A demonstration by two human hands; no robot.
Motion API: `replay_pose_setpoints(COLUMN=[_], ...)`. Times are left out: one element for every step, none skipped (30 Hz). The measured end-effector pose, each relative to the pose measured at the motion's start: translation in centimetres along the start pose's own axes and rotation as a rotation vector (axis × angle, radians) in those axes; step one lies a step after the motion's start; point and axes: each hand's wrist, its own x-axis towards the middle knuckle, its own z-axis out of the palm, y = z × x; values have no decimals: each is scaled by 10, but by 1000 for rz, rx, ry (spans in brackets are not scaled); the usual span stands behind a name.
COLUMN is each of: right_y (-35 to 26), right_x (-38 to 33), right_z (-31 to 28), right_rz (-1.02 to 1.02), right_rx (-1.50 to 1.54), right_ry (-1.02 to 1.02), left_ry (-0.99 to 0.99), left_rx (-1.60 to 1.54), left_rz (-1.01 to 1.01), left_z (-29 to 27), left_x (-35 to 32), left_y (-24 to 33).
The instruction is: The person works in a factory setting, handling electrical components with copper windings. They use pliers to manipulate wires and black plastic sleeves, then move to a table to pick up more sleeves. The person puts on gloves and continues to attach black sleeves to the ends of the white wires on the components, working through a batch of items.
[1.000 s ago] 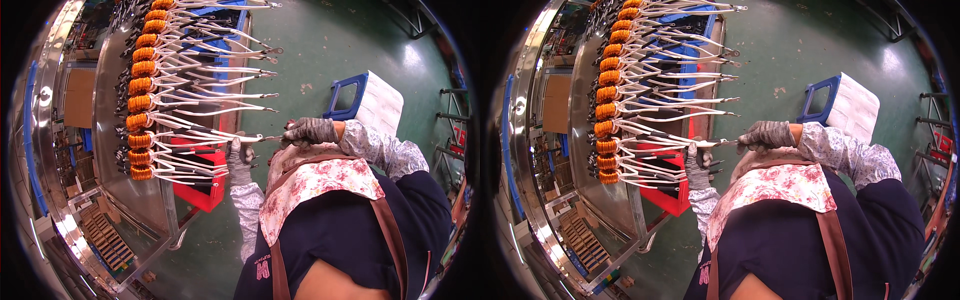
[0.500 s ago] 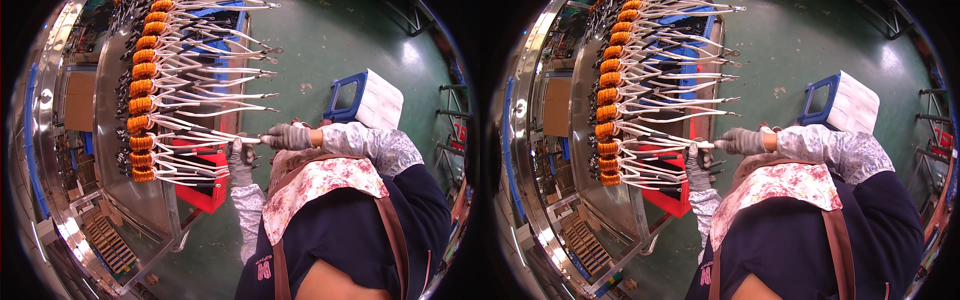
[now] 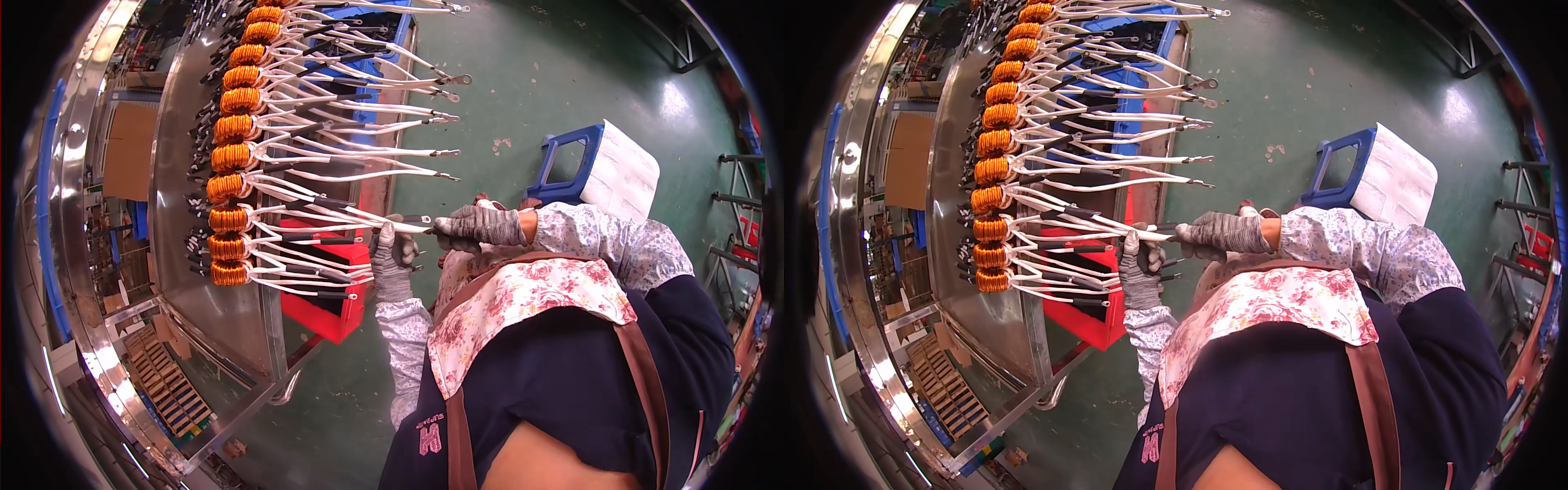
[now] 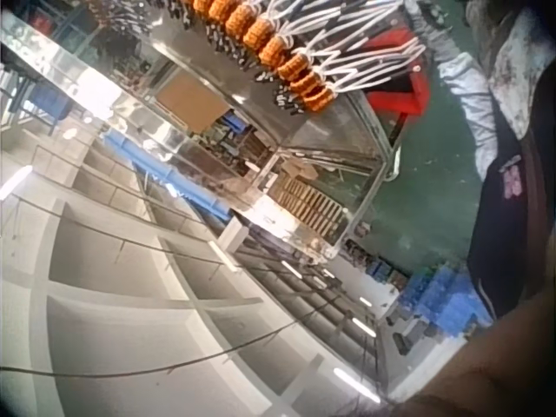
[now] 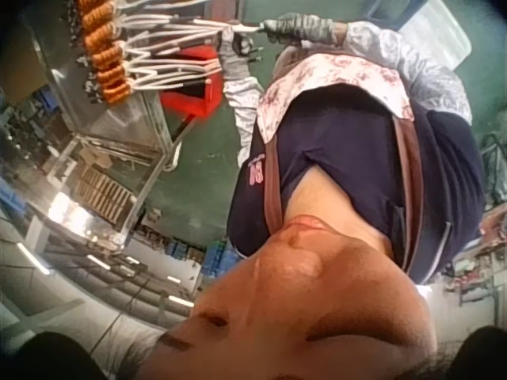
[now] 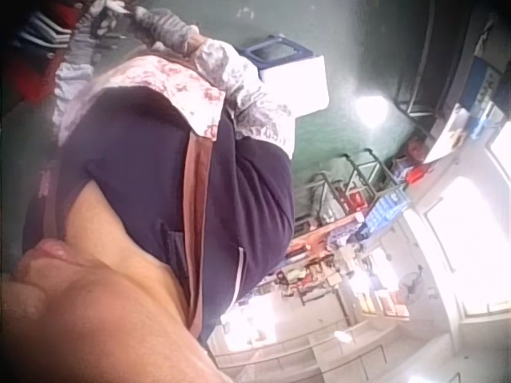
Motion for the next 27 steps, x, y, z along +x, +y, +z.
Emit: replay_pose_setpoints(right_y=[8, 6, 6, 7, 8, 5, 3, 3, 4, 5, 4, 4, 4, 11, 9, 6, 1, 1, 2, 3, 4, 4, 6, 8, 9, 9, 9], right_x=[4, 1, 1, 2, 1, -1, 2, 7, 12, 18, 18, 16, 14, 13, 12, 10, 7, 6, 7, 8, 10, 12, 13, 16, 20, 23, 26], right_z=[-7, -13, -13, -13, -13, -12, -9, -5, -3, -8, -9, -11, -12, -2, -3, -4, -2, 0, 0, -1, -3, -4, -4, -5, -6, -10, -13], right_rz=[-50, 26, 30, 35, 40, -71, -68, -68, -67, -4, -67, -130, -193, -532, -631, -727, -818, -845, -837, -831, -825, -788, -750, -712, -438, -207, 119], right_rx=[-9, 53, 72, 91, 113, -26, -31, -32, -33, -57, -156, -256, -355, -705, -1005, -1305, -1610, -1623, -1610, -1596, -1583, -1534, -1481, -1428, -887, -325, 208], right_ry=[22, 14, 17, 20, 23, -41, -35, -27, -18, -56, -71, -85, -99, 187, 276, 366, 458, 466, 450, 442, 432, 406, 378, 349, 106, -186, -318], left_ry=[-7, -18, -22, -25, -28, -22, -11, -1, 8, 1, 0, -1, -1, 21, 27, 34, 38, 30, 37, 39, 43, 44, 45, 47, 49, 46, 46], left_rx=[-31, -62, -37, -12, 15, -2, -9, -15, -20, -27, -12, 3, 18, 35, 24, 14, 2, -7, -6, -1, 3, 8, 6, 4, 2, -3, -12], left_rz=[0, 0, 9, 17, 24, 16, 23, 27, 30, 35, 37, 39, 41, 28, 27, 25, 24, 19, 19, 18, 18, 3, 11, 18, 26, 30, 26], left_z=[-2, -2, -1, 1, 4, 5, 5, 6, 7, 4, 2, 0, -1, 0, 2, 3, 5, 6, 6, 7, 8, 8, 8, 8, 7, 8, 8], left_x=[2, 4, 4, 3, 2, 2, 1, 1, 1, 1, 1, 1, 1, 0, 0, 1, 1, 2, 0, 0, 0, 0, -1, -1, -2, -2, -3], left_y=[-1, -1, -1, -2, -2, -1, -1, 0, 0, -1, -1, -2, -2, -2, -2, -3, -3, -1, -1, -1, 0, 0, 0, 0, 0, -1, -1])
